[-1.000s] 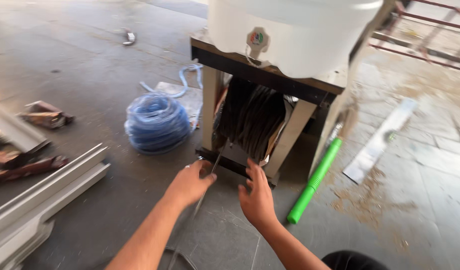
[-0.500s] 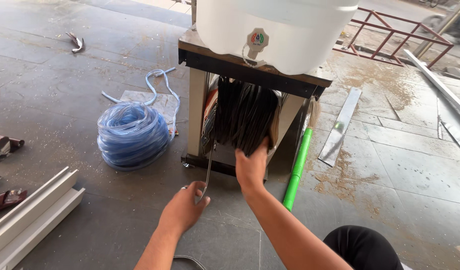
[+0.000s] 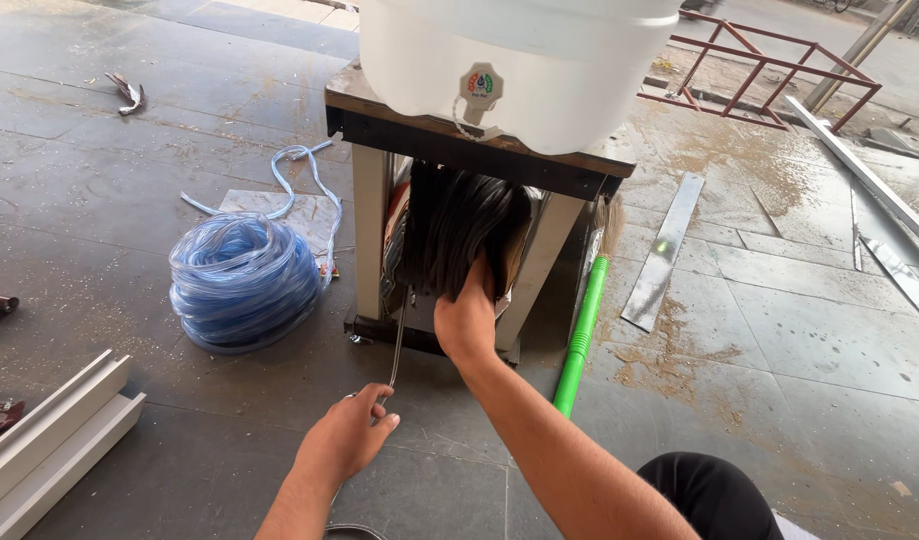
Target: The person inserts a thin wire into the channel of a white aluminum profile, using a blue tool to guide it. They repeat this process for several profiles, then move to a nearby stand to organize a bundle of black wires.
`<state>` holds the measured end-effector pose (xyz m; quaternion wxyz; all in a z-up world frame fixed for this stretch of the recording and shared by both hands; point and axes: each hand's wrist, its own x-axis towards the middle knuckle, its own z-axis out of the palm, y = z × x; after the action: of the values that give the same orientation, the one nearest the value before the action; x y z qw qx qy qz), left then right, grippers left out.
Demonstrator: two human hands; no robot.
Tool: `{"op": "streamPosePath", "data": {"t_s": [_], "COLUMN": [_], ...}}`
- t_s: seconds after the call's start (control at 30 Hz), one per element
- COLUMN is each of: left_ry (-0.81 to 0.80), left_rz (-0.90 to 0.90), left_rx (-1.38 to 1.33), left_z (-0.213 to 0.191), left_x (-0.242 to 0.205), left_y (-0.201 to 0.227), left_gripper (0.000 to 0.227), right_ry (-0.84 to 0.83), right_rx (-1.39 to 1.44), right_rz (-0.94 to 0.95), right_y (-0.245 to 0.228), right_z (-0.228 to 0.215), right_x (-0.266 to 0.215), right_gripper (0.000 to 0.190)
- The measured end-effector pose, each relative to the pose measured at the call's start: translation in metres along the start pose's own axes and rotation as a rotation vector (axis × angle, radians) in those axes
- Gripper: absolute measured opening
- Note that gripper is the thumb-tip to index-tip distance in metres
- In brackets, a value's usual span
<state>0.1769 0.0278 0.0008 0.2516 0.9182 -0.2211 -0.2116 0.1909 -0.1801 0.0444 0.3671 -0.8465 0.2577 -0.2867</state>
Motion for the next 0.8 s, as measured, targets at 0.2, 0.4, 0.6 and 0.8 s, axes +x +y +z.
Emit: {"op": "streamPosePath", "data": {"t_s": [0.2, 0.4, 0.6, 0.8], "left_ry": [0.003, -0.013, -0.070, -0.118], "left_rz": [-0.033, -0.055, -0.120, -0.137], "left_rx": [0.014, 0.021, -0.009, -0.002], "left_z": [-0.002, -0.003, 0.000, 0.008], "left_x": [-0.007, -0.008, 0.002, 0.011], "left_y": [-0.007, -0.010, -0.010, -0.007], "left_gripper": [0.044, 0.043, 0.046, 0.046], "right_ry": [0.108, 0.046, -0.105, -0.092], "right_rx": [0.188, 0.261, 0.126, 0.043], "right_rz": [0.220, 0.435, 0.409, 0.197], "right_y": [-0.017, -0.021, -0.042, -0.040], "right_z": [-0.007, -0.018, -0.012, 0.003], "right_x": [-0.015, 0.009, 0.026, 0.025], "right_gripper": [0.091, 0.090, 0.096, 0.101]}}
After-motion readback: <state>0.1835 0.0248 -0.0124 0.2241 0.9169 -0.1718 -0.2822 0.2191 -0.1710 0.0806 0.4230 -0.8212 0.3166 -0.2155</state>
